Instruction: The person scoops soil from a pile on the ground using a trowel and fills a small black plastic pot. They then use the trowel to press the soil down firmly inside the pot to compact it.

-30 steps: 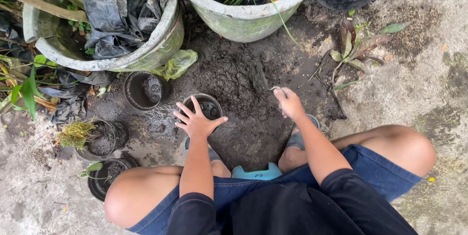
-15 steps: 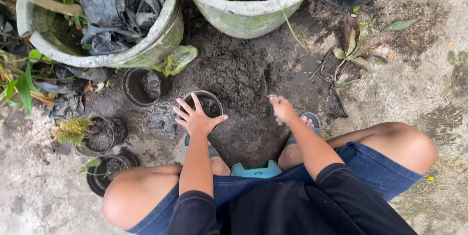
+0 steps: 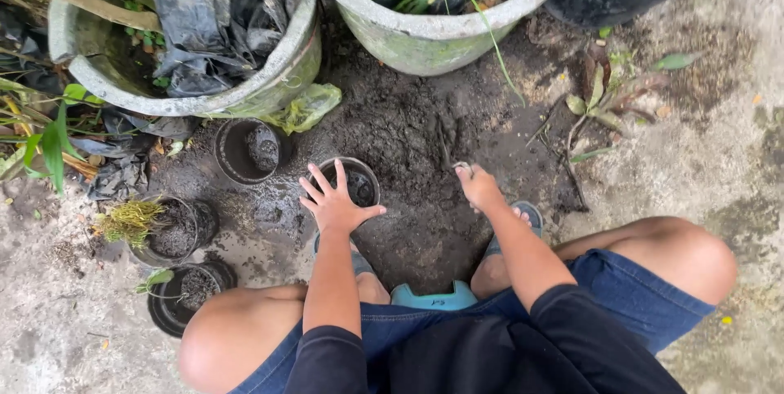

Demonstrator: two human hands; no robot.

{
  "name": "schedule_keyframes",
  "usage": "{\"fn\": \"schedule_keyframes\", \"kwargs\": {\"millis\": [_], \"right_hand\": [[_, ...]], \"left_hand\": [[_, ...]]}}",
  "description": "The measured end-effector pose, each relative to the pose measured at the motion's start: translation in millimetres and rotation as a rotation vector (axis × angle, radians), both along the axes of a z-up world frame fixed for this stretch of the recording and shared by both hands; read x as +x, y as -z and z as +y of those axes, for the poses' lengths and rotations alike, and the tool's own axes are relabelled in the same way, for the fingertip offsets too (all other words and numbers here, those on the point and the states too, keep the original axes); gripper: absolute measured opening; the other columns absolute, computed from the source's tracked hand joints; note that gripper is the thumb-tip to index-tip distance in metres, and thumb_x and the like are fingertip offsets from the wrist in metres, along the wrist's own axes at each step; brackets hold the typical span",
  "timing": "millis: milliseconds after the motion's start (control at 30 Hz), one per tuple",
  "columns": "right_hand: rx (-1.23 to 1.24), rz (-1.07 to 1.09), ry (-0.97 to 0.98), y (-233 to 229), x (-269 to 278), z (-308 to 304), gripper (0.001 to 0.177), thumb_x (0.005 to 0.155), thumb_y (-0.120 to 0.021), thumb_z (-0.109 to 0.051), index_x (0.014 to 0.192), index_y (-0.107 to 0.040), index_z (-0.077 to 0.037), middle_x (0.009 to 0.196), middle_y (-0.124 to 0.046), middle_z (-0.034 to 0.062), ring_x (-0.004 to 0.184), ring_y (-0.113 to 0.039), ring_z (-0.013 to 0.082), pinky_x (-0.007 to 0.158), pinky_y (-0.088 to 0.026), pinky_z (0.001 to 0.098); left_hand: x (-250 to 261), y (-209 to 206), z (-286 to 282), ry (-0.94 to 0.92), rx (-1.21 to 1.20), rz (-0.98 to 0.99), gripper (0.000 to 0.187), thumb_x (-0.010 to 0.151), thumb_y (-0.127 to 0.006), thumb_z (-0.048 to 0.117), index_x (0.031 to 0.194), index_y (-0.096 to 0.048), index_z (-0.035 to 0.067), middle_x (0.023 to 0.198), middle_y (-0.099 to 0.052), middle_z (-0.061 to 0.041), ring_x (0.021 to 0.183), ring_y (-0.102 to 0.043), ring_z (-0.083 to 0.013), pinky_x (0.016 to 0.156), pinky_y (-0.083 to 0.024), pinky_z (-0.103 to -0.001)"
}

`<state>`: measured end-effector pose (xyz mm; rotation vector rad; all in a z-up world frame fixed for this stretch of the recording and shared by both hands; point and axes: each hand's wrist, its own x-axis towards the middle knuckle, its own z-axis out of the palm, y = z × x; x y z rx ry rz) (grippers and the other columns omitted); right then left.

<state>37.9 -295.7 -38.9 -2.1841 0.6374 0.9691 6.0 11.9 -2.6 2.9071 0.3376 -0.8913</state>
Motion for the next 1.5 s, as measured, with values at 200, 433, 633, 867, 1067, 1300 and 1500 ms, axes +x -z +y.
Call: {"fn": "schedule_keyframes", "kwargs": {"millis": [200, 433, 633, 867, 1067, 1300, 1500], "right_hand": [[0.086, -0.235, 0.211, -19.6, 6.3, -14.7, 0.054, 0.106, -0.049, -0.049, 0.134, -0.062, -0.005, 0.081, -0.070, 0.0180, 0.058, -0.069, 0.0263, 0.049, -0.063, 0.0382], [0.005, -0.338, 0.541, 29.0, -4.1, -60.8, 0.048, 0.107, -0.052, -0.044, 0.133, -0.057, -0.004, 0.092, -0.071, 0.0242, 0.068, -0.072, 0.0282, 0.055, -0.067, 0.0372], [-0.090, -0.198, 0.425, 60.4, -14.3, -77.0, 0.054, 0.092, -0.070, -0.019, 0.135, -0.044, 0.000, 0.092, -0.074, 0.0187, 0.074, -0.074, 0.0291, 0.059, -0.066, 0.0426], [-0.194, -0.084, -0.023, 17.0, -13.2, -6.4, 0.060, 0.097, -0.059, -0.019, 0.152, -0.046, 0.001, 0.133, -0.063, 0.0343, 0.123, -0.065, 0.0449, 0.097, -0.058, 0.0585], [-0.210, -0.121, -0.183, -14.1, -10.7, 18.3, 0.056, 0.099, -0.057, -0.017, 0.149, -0.045, 0.005, 0.126, -0.065, 0.0382, 0.111, -0.070, 0.0481, 0.086, -0.063, 0.0579], [-0.265, -0.222, -0.321, -62.4, -14.1, 37.3, 0.053, 0.101, -0.055, -0.020, 0.148, -0.048, 0.003, 0.122, -0.067, 0.0384, 0.108, -0.071, 0.0498, 0.084, -0.062, 0.0584], [-0.163, -0.309, -0.216, -26.3, -20.4, 22.4, 0.048, 0.099, -0.055, -0.020, 0.145, -0.047, -0.004, 0.125, -0.065, 0.0358, 0.114, -0.067, 0.0499, 0.091, -0.056, 0.0603]], "left_hand": [[3.1, 12.1, 13.8, 0.180, 0.079, -0.003, 0.155, 0.052, -0.066, 0.100, 0.167, 0.011, 0.029, 0.170, 0.009, -0.026, 0.153, -0.002, -0.0560, 0.117, -0.017, -0.072], [-1.3, 5.3, 2.8, 0.214, 0.121, 0.001, 0.156, 0.050, -0.064, 0.103, 0.167, 0.009, 0.029, 0.171, 0.006, -0.025, 0.153, -0.006, -0.0549, 0.116, -0.020, -0.073], [-5.3, -11.7, -9.5, -0.106, 0.042, -0.005, 0.147, 0.063, -0.063, 0.096, 0.168, 0.008, 0.023, 0.170, 0.007, -0.027, 0.153, -0.004, -0.0558, 0.116, -0.019, -0.073], [-1.9, -2.5, -7.5, -0.073, 0.041, 0.024, 0.147, 0.064, -0.064, 0.096, 0.168, 0.009, 0.022, 0.169, 0.008, -0.029, 0.152, 0.001, -0.0589, 0.114, -0.018, -0.076], [-0.5, -2.9, -6.7, -0.089, 0.003, 0.034, 0.151, 0.060, -0.067, 0.095, 0.167, 0.011, 0.023, 0.168, 0.011, -0.030, 0.151, 0.004, -0.0607, 0.113, -0.018, -0.077], [-2.1, 0.6, -5.8, -0.097, -0.021, 0.019, 0.152, 0.058, -0.067, 0.095, 0.167, 0.011, 0.023, 0.169, 0.010, -0.030, 0.151, 0.002, -0.0605, 0.113, -0.017, -0.077], [-3.4, -3.4, -6.0, -0.121, -0.035, -0.002, 0.151, 0.059, -0.070, 0.092, 0.167, 0.010, 0.025, 0.169, 0.013, -0.028, 0.152, 0.006, -0.0592, 0.114, -0.012, -0.077]]}}
